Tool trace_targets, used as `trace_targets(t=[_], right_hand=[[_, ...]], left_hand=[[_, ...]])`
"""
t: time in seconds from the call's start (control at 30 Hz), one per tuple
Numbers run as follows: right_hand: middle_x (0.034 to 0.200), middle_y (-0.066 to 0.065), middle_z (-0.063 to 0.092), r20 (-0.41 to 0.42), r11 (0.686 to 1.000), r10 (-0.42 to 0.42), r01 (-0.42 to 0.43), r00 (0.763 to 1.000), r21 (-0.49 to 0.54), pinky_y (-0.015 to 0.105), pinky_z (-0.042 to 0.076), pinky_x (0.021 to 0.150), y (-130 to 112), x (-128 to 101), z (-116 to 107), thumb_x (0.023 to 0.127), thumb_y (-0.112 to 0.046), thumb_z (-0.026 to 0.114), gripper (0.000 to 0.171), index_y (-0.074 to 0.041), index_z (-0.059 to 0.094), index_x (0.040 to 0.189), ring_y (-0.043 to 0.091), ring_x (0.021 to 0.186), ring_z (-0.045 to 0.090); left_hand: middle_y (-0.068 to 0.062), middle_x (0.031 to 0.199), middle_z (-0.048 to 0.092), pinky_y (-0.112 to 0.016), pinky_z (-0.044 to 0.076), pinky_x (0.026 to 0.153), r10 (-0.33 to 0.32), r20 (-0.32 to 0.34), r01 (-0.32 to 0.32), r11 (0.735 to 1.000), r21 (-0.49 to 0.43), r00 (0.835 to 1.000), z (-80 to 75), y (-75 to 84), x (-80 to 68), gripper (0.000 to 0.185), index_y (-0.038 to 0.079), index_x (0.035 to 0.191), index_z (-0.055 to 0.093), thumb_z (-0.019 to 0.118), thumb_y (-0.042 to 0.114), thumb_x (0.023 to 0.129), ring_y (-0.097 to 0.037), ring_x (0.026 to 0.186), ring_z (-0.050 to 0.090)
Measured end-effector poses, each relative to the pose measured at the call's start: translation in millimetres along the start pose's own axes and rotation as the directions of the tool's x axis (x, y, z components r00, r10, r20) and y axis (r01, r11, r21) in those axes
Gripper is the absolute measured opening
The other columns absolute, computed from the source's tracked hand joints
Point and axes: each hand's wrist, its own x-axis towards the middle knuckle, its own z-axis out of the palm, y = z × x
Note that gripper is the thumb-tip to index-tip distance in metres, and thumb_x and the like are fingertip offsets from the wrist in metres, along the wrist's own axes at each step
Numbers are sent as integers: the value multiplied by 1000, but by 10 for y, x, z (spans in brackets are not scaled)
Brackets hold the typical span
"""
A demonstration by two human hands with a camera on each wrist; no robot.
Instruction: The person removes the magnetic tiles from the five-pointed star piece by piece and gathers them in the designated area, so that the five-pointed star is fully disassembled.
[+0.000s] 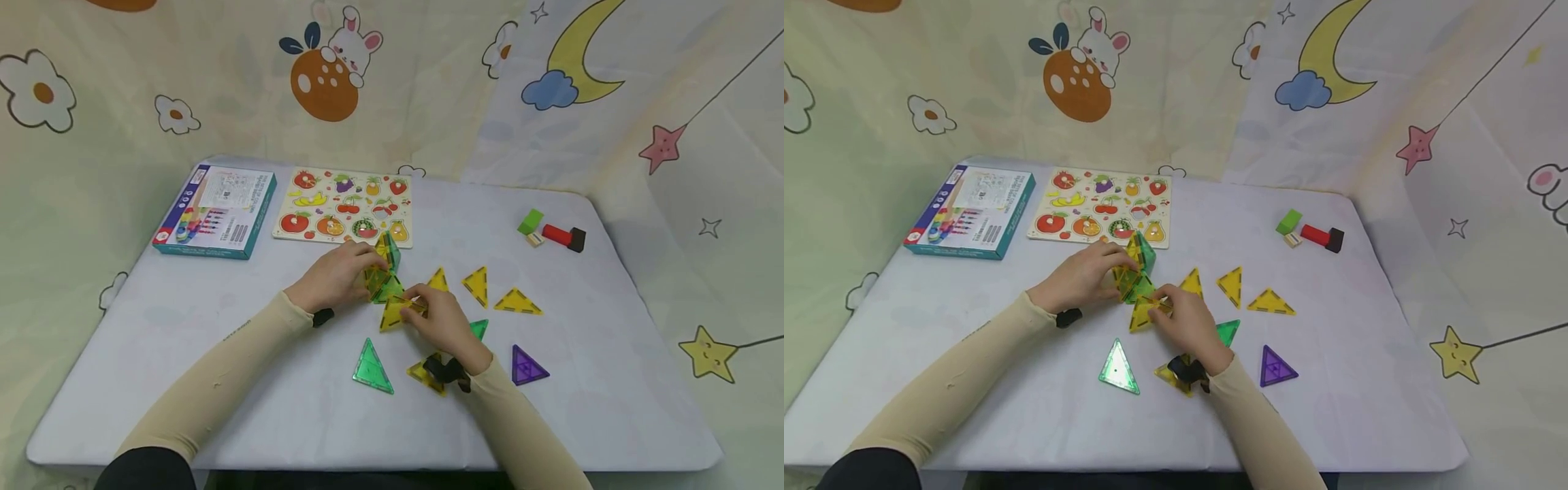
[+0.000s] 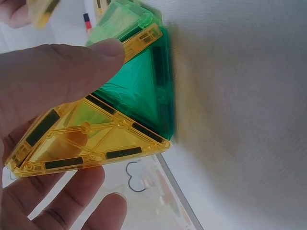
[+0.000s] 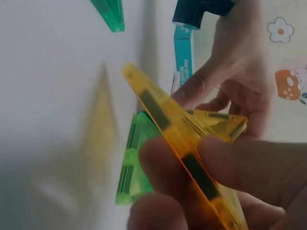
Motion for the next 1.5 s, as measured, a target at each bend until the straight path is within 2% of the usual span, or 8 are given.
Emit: trace_targets(t=[0.17,0.27,0.47,0.7,0.93,1.27,1.4,1.5], right_hand=[[79,3,69,130,1000,17,-17,991,4,27,45,55,114,-64,-81,96,-22,75,20,-12,73,113,13,60,53],[78,1,65,168,997,49,-38,985,-70,27,45,59,173,-70,-77,93,-27,78,16,-15,74,104,13,64,54],[88,-2,66,109,974,158,-136,981,-181,29,46,65,199,14,-46,83,-39,87,28,-19,71,93,15,75,57],[105,7,72,-8,991,96,-97,995,-88,29,47,64,144,276,9,94,-26,77,33,-10,69,122,19,73,58],[102,7,77,-15,993,87,-88,996,-80,35,57,74,104,393,83,99,-22,71,21,-9,75,115,18,84,68],[98,9,76,-70,999,28,-30,997,-25,27,45,61,227,215,-137,99,-20,70,20,-7,73,114,14,64,55],[101,14,73,-127,995,103,-101,987,19,27,45,63,504,14,-410,101,-20,66,22,-5,71,117,18,69,55],[109,18,70,-157,976,219,-217,963,31,27,46,69,736,-213,-626,104,-21,62,28,-2,68,123,24,83,58]], left_hand=[[-1,134,63,-47,51,111,10,0,-10,1000,-25,1000,6,-11,19,55,26,126,68,93,20,78,-25,122,58],[0,135,62,-47,50,111,16,-5,-16,999,-46,1000,10,-13,26,55,26,126,67,93,19,78,-24,122,57],[0,133,62,-45,50,111,30,-11,-31,998,-54,999,18,-15,34,57,25,126,66,93,18,77,-23,121,57],[-3,132,64,-47,50,112,26,-12,-27,999,-29,1000,30,-2,41,57,24,126,67,94,17,76,-25,121,60],[-2,132,64,-45,51,111,38,-12,-38,999,-16,999,57,-10,41,55,25,127,68,91,16,78,-25,121,59],[-1,133,65,-45,50,112,0,-6,0,1000,-8,1000,14,-44,-3,51,26,126,69,89,16,80,-25,123,59],[-1,134,64,-45,49,113,6,-3,-6,999,-39,1000,15,-40,-21,51,27,127,69,89,17,81,-25,125,58],[0,133,64,-45,49,112,27,-12,-28,999,-42,1000,31,-41,-34,51,26,126,68,89,18,81,-25,125,58]])
